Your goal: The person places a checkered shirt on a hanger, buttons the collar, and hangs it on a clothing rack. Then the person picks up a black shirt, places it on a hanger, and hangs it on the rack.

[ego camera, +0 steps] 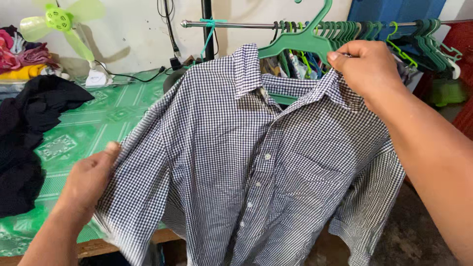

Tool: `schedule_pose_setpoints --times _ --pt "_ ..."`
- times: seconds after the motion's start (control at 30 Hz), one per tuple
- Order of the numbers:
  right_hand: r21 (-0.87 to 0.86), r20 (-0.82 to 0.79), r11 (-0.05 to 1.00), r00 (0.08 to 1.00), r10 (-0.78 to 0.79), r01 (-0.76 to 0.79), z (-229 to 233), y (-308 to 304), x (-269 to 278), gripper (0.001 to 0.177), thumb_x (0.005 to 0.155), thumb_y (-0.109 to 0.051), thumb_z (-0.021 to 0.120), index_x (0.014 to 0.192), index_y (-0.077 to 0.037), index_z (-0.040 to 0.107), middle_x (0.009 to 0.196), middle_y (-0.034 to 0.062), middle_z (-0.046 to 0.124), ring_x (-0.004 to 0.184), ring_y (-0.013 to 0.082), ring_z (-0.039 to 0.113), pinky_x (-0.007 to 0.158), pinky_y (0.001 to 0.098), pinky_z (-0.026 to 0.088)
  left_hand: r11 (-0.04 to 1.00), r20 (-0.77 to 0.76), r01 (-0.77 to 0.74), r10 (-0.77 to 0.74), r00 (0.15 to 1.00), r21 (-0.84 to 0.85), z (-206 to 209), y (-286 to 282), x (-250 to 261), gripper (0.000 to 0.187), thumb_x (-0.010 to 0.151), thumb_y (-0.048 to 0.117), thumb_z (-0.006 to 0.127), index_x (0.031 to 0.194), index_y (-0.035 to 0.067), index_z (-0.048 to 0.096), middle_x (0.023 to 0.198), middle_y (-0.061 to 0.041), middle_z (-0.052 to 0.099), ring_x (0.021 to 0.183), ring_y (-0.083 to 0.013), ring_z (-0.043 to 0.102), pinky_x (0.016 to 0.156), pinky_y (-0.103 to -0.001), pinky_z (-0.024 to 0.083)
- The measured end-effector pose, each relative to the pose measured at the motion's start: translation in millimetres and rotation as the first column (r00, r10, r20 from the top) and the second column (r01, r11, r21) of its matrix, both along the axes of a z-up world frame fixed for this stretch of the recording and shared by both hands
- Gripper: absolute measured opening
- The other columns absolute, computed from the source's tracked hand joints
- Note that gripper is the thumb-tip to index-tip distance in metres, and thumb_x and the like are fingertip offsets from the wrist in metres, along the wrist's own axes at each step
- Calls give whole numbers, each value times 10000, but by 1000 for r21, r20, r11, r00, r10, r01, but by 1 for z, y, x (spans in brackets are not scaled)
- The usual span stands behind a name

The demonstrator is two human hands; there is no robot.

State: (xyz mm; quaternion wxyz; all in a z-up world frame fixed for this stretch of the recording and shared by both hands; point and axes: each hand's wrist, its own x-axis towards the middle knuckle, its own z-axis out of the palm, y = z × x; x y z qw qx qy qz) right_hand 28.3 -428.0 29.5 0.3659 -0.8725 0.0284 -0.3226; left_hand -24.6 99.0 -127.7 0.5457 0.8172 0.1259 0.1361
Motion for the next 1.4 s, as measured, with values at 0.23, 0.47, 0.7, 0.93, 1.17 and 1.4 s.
schedule_pose_setpoints --times 0.23,0.47,0.7,0.93,1.17,1.4 --pt "-7 113 999 992 -49 51 -4 -21 -3 252 976 -329 773 1076 -97 781 842 32 708 735 132 607 641 370 472 851 -381 168 40 924 497 10 -4 7 568 684 367 873 1137 31 802 1025 -187 818 947 -329 776 912 -431 581" --pt "54 83 991 988 -127 123 -10 -39 -11 233 974 -319 768 1068 -106 784 801 4 673 718 115 580 617 361 450 899 -339 2 163 926 438 -19 25 6 454 769 332 873 1157 103 820 1011 -181 811 944 -342 752 883 -462 540" --pt "89 54 990 992 -110 105 -12 -49 -11 226 981 -299 759 1066 -91 780 801 12 666 714 115 555 625 365 445 925 -275 -168 73 959 -341 -7 22 -12 497 998 388 648 1266 -29 674 1048 -174 728 878 -334 664 773 -523 506" --pt "102 20 995 1000 -17 15 -3 -29 -18 232 995 -311 724 1103 -111 770 867 -8 694 766 95 573 649 349 453 886 -148 -262 221 964 -383 -4 34 0 413 1002 294 598 1319 40 675 1154 -118 737 948 -287 676 823 -471 510" --pt "98 3 982 987 161 -161 -2 4 -11 232 989 -297 719 1076 -86 760 798 -42 629 698 78 487 601 319 405 912 282 -282 199 939 296 26 20 16 466 811 40 586 1238 110 760 1202 -152 741 1058 -276 699 953 -382 503" --pt "-38 17 943 943 332 -331 -6 48 -15 209 952 -263 706 1042 -81 756 793 -60 673 726 47 575 646 267 471 788 612 -146 -331 718 598 100 -93 26 317 989 308 699 1217 101 772 1161 -230 717 1095 -402 663 943 -461 500"
